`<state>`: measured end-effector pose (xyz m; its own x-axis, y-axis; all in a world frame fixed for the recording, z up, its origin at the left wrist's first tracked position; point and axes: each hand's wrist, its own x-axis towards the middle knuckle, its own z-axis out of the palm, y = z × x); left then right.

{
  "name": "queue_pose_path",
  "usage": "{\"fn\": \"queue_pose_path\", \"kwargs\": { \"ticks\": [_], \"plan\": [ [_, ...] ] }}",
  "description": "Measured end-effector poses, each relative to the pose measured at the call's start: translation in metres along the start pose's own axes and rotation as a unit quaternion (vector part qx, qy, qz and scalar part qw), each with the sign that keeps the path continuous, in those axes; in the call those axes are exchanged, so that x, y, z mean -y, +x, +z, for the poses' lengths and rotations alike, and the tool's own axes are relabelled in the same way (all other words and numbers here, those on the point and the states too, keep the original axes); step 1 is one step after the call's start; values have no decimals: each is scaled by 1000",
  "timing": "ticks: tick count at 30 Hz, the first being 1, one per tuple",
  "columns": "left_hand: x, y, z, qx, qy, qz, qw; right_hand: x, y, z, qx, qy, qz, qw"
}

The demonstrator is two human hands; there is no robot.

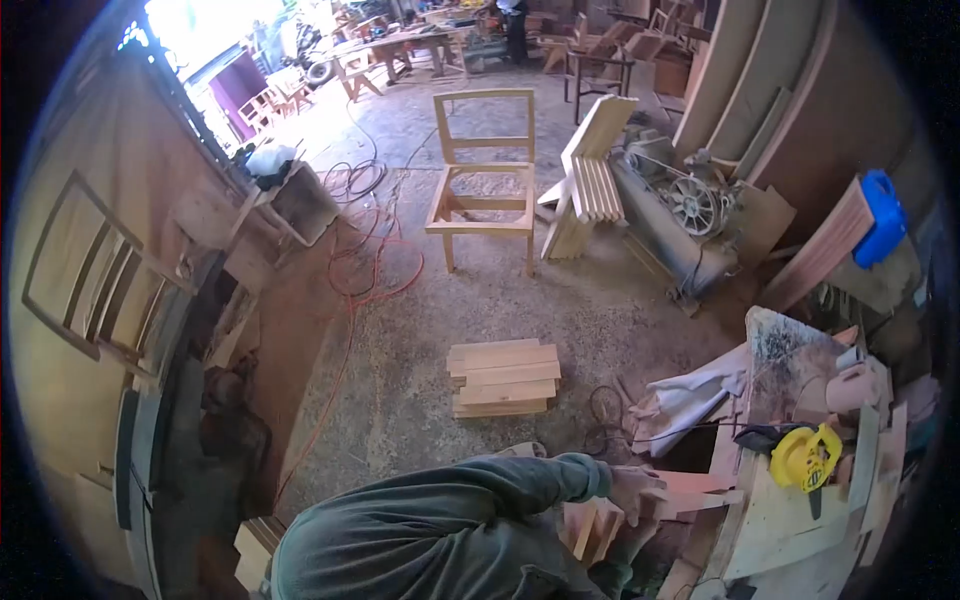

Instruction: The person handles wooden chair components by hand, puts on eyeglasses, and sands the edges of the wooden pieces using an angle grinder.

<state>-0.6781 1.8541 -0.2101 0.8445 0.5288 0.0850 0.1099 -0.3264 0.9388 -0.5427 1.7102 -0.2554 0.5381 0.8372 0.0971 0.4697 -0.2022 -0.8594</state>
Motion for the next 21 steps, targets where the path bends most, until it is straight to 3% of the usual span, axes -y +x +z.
{"fn": "queue_pose_path", "kwargs": {
  "ticks": [2, 3, 6, 9, 12, 14, 18, 20, 21],
  "plan": [
    [-59, -32, -52, 20, 20, 11, 1000, 10, 1, -17, 4, 17, -20, 1000],
    [-32, -36, -47, -37, 41, 59, 997, 18, 2, -26, 10, 23, -31, 999],
    [-19, -66, -80, -1, 102, -33, 994, 42, 1, -50, 19, 32, -60, 998],
    [-27, -109, -107, 17, 66, -143, 987, 56, 15, -53, -21, -10, -63, 998],
    [-15, -156, -113, 6, 162, -156, 974, 219, 16, -61, -6, -99, 52, 994],
    [15, -184, -103, 27, 218, -142, 965, 189, 44, -60, 8, -24, -105, 994],
    [32, -256, -93, -64, 125, -214, 967, 266, 55, -42, 36, -172, -148, 973],
    [36, -290, -92, -99, 50, -252, 961, 310, 49, -22, -38, -238, -279, 929],
    [42, -307, -89, -105, 12, -269, 957, 322, 53, -12, -38, -199, -279, 939]
  ]
}}
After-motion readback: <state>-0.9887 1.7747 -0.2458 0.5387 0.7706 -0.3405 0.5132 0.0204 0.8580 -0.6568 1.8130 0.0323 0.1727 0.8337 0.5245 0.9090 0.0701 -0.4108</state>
